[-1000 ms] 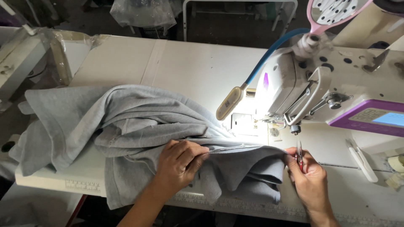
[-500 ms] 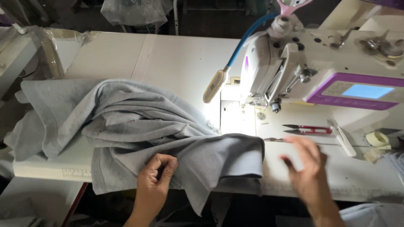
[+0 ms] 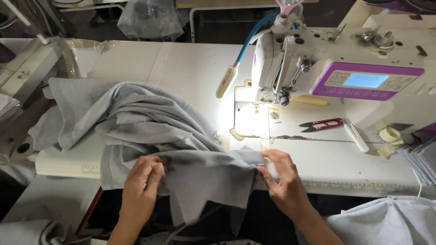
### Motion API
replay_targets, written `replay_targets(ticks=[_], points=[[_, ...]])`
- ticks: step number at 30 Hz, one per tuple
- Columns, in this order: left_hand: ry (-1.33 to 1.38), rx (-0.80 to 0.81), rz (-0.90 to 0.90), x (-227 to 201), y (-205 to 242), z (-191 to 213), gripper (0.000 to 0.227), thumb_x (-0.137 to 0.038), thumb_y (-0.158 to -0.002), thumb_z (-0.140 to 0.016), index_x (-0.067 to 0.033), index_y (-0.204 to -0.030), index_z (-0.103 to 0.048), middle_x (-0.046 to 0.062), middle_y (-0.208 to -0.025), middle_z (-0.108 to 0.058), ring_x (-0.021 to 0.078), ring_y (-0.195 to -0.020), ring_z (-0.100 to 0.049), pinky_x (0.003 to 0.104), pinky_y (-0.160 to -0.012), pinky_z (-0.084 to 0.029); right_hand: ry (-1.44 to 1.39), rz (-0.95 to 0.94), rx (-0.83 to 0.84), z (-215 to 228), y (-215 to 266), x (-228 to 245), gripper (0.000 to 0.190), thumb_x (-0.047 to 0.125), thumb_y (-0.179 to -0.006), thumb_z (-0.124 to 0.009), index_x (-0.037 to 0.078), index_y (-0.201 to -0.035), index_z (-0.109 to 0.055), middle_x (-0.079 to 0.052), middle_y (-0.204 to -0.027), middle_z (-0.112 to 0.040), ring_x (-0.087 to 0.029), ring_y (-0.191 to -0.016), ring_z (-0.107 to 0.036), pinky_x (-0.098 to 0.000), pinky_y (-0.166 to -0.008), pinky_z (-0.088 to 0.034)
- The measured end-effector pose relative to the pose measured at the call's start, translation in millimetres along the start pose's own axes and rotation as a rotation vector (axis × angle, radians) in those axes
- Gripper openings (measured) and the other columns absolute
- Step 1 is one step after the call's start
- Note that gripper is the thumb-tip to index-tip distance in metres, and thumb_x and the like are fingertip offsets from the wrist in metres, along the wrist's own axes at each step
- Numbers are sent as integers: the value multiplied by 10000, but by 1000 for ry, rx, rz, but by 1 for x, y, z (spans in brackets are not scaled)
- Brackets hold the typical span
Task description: Trimming loose threads and adjusting fabric on a sewing machine using thread nippers.
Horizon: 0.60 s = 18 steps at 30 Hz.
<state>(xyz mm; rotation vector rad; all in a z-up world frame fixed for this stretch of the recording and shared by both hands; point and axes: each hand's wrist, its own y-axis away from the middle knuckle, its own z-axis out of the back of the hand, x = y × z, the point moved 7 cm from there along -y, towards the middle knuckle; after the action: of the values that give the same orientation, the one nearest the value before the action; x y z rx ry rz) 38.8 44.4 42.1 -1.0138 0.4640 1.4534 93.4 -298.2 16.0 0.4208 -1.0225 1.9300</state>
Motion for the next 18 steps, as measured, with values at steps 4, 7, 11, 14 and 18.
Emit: replay_targets(ticks=[4,7,11,14,18], points=[[-73,-140,-324,-52,11,-3,347,-172,-1034,-501,-56,-731,-623,54,-989,-666,188,-882,-643,323,-861,-493,296,110,69,-30,13,-3,650,205,-818,-800,139,-1424,-575,-94,-1438,-580,-267,-1387,-505,-413,-1097,-365],[-85,-113,-640,-97,9,-24,148,-108,-1006,-528,-70,-994,-670,82,-1099,-706,275,-1079,-673,394,-959,-506,362,162,29,-32,12,-1,609,237,-866,-767,118,-1426,-558,-106,-1448,-558,-268,-1381,-511,-399,-1091,-383],[-215,60,-827,-109,-8,-85,177,-169,-1026,-604,-49,-1136,-673,115,-1242,-678,322,-1241,-633,464,-1036,-471,293,14,-17,-26,11,-4,577,256,-909,-714,77,-1430,-540,-116,-1386,-611,-277,-1312,-565,-424,-1077,-414],[-309,85,-854,-86,-29,-134,184,-217,-1026,-611,-39,-1008,-658,135,-1099,-686,332,-1063,-630,467,-943,-481,316,-7,-36,-23,10,-1,410,197,-976,-626,75,-1364,-575,-91,-1317,-641,-261,-1267,-578,-398,-1034,-412],[-557,249,-735,-57,-51,-184,403,-545,-981,-599,-150,-983,-684,47,-961,-669,261,-921,-629,531,-948,-420,370,-27,-14,-23,7,-2,398,182,-946,-659,117,-1333,-595,-29,-1253,-654,-223,-1228,-588,-373,-1010,-408]])
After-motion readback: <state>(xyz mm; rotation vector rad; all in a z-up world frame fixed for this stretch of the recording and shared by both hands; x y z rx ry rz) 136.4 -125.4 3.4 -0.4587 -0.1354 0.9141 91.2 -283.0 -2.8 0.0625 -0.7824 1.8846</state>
